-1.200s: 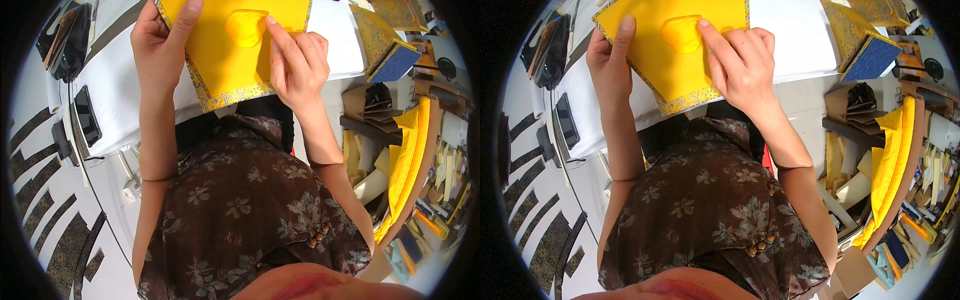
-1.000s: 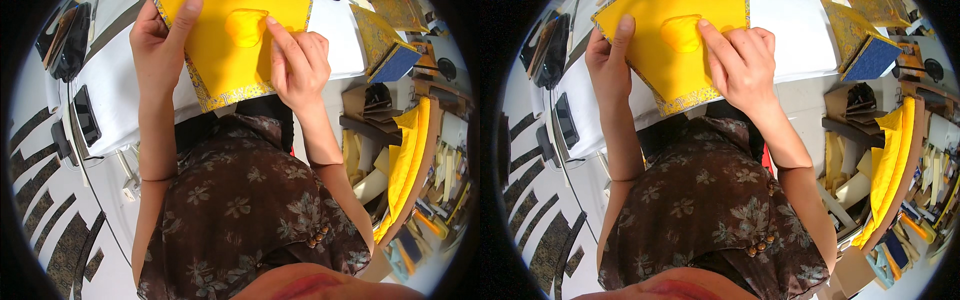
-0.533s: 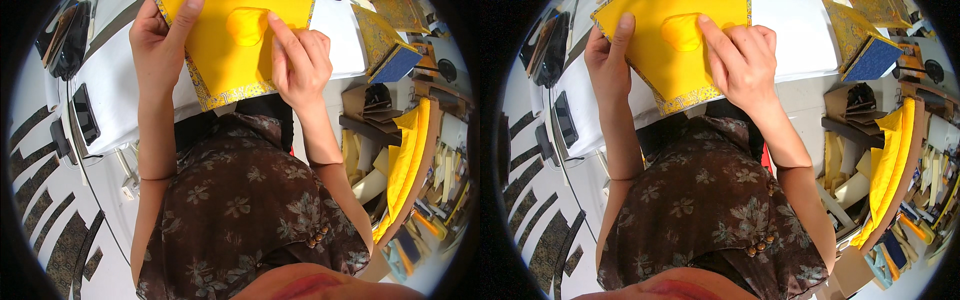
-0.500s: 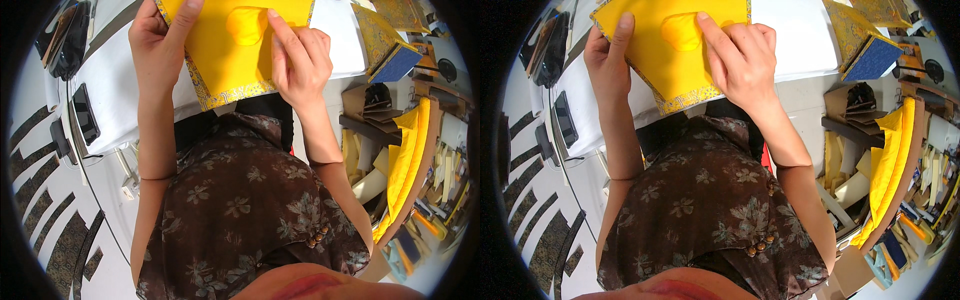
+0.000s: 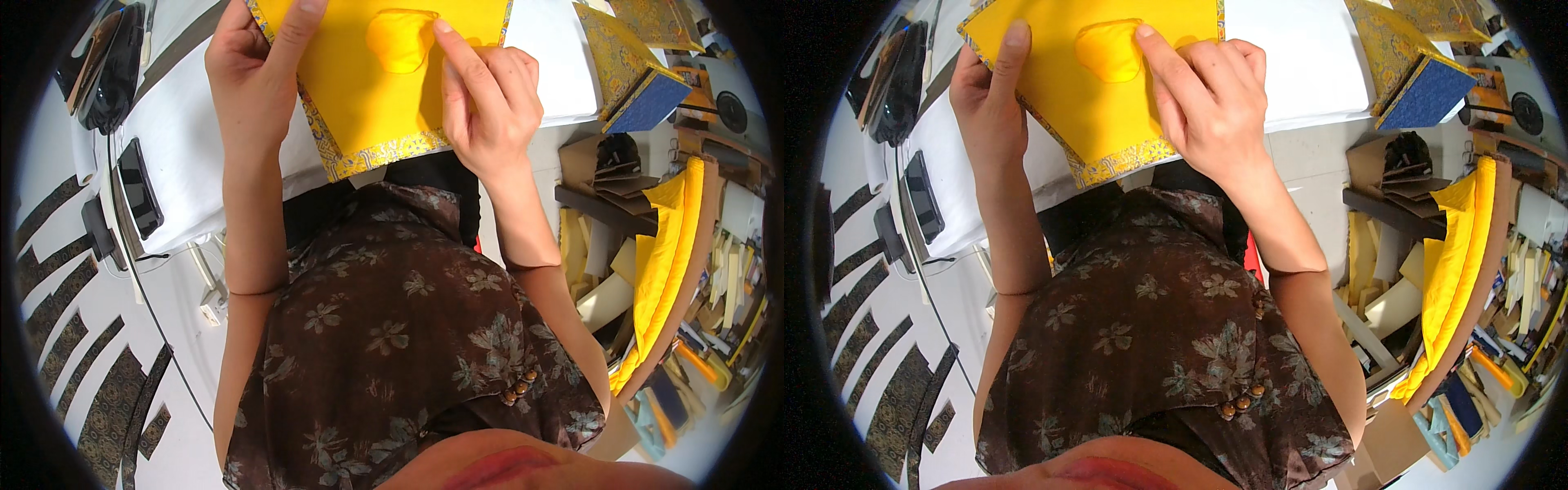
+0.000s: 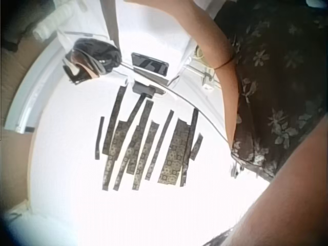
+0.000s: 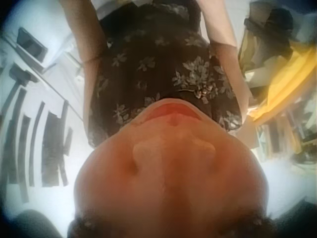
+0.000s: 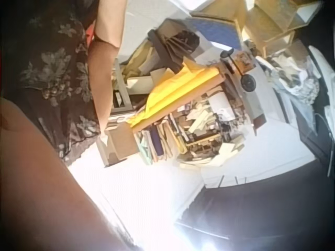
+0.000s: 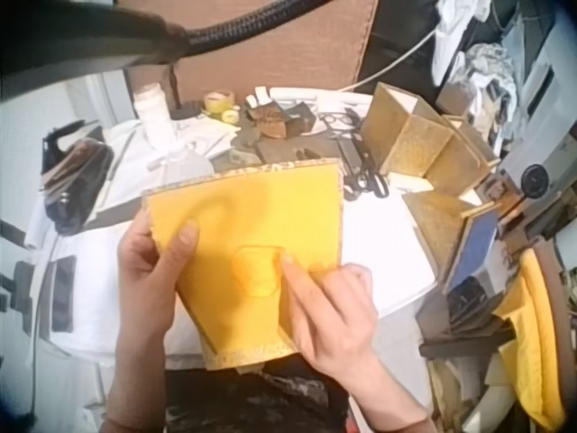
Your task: The person irons a yellow patterned fabric piece, then sands the edges of a beige cardboard sheet using a sanding block. The person handles the fabric, cardboard, and decorative box components on a cluttered workbench.
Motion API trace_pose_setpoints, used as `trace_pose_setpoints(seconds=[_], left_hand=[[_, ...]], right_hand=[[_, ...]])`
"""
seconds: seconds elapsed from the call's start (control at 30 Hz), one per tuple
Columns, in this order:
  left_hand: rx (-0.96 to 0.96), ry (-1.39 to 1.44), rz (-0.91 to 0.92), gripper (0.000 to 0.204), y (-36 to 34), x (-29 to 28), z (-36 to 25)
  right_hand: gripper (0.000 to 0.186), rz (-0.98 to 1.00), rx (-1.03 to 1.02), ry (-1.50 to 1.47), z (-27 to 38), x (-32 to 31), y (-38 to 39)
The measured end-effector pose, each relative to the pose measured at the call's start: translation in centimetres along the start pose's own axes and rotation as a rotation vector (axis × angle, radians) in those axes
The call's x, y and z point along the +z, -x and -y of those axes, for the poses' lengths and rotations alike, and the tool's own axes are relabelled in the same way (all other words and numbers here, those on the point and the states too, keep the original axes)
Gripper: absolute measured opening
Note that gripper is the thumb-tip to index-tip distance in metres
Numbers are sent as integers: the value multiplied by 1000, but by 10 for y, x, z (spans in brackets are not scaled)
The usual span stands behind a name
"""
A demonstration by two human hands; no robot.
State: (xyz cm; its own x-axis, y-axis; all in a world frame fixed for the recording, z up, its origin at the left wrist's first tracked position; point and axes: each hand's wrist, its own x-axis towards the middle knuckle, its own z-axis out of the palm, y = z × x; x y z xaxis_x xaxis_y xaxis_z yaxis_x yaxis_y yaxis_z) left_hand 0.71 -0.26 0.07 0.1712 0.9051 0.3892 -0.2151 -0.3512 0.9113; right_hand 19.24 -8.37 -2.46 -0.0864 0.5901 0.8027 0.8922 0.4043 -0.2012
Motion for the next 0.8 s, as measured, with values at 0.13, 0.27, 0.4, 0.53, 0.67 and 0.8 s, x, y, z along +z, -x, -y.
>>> trace_pose_setpoints(seconds=[0.13,0.27,0.4,0.53,0.67,0.8], left_hand=[[-16,-2,27,30,-1,-5,1],[-48,10,12,29,-2,-5,0],[-32,23,34,29,-2,-7,1],[-58,49,-1,39,-1,-5,0],[-338,-103,129,75,-3,-45,18],[66,-335,-46,59,1,-14,6]], right_hand=[[40,-1,-1,3,0,0,-1],[40,-27,-8,-19,-2,2,1],[39,15,20,1,2,-1,-2],[38,-6,6,-18,0,2,-2],[28,71,-48,-205,4,-8,1],[20,-102,246,-420,13,-13,13]])
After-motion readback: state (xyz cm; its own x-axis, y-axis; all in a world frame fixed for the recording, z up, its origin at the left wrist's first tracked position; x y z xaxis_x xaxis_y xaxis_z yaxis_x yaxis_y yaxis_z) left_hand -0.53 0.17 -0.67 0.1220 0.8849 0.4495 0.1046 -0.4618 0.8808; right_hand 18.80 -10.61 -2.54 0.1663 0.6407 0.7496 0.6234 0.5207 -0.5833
